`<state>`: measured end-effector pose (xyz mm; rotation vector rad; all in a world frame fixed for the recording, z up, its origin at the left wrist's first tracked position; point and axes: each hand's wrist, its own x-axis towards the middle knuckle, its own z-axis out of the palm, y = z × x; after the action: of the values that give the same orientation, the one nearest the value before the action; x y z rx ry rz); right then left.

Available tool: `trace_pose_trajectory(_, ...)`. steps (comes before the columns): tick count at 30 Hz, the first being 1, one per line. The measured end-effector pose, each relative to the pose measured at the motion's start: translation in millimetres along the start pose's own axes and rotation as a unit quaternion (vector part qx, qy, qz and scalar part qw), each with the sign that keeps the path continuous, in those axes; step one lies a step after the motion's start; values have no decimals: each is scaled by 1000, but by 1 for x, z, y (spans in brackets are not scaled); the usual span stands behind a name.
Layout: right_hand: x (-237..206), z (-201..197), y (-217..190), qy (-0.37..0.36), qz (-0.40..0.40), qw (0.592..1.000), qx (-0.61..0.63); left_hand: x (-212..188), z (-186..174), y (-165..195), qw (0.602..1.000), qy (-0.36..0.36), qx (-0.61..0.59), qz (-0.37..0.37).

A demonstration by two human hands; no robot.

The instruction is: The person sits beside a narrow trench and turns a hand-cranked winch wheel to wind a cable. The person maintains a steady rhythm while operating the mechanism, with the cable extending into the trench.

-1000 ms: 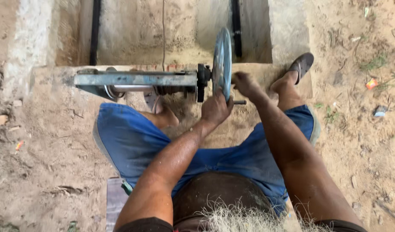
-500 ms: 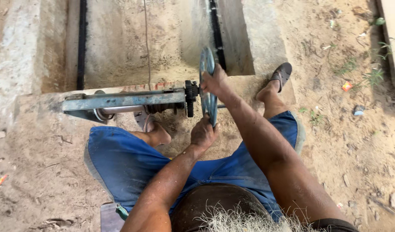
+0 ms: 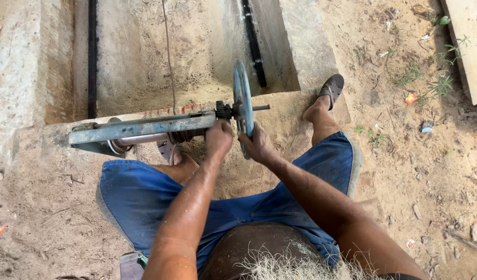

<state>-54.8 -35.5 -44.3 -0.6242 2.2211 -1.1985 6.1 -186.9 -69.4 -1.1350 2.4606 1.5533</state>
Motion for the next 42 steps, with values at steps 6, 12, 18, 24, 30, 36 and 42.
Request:
trace_pose_trajectory(6,-9,21,44,-27,-57,987,149,47,-17,63,983,56,-104,138)
trace_pose_trajectory(12,-6,21,57,-70,-34,997,19,74,-23,126,992,22,62,110)
trace_pose_trajectory(18,-4,28,71,-106,0,994,-16,70,5,129,990,5,95,102)
trace_pose_trajectory(24,-3,24,82,-159,-88,968,-174,40,26,94,968,78,118,209)
trace_pose_trajectory(30,34,-16,59,-265,58,889,-369,8,52,53,951,108,107,270)
trace_pose_trajectory(36,101,-75,-7,-112,55,980,-157,-18,61,28,942,101,54,314)
trace_pose_trajectory(42,109,-79,-76,-3,91,978,185,-41,70,6,892,172,75,411)
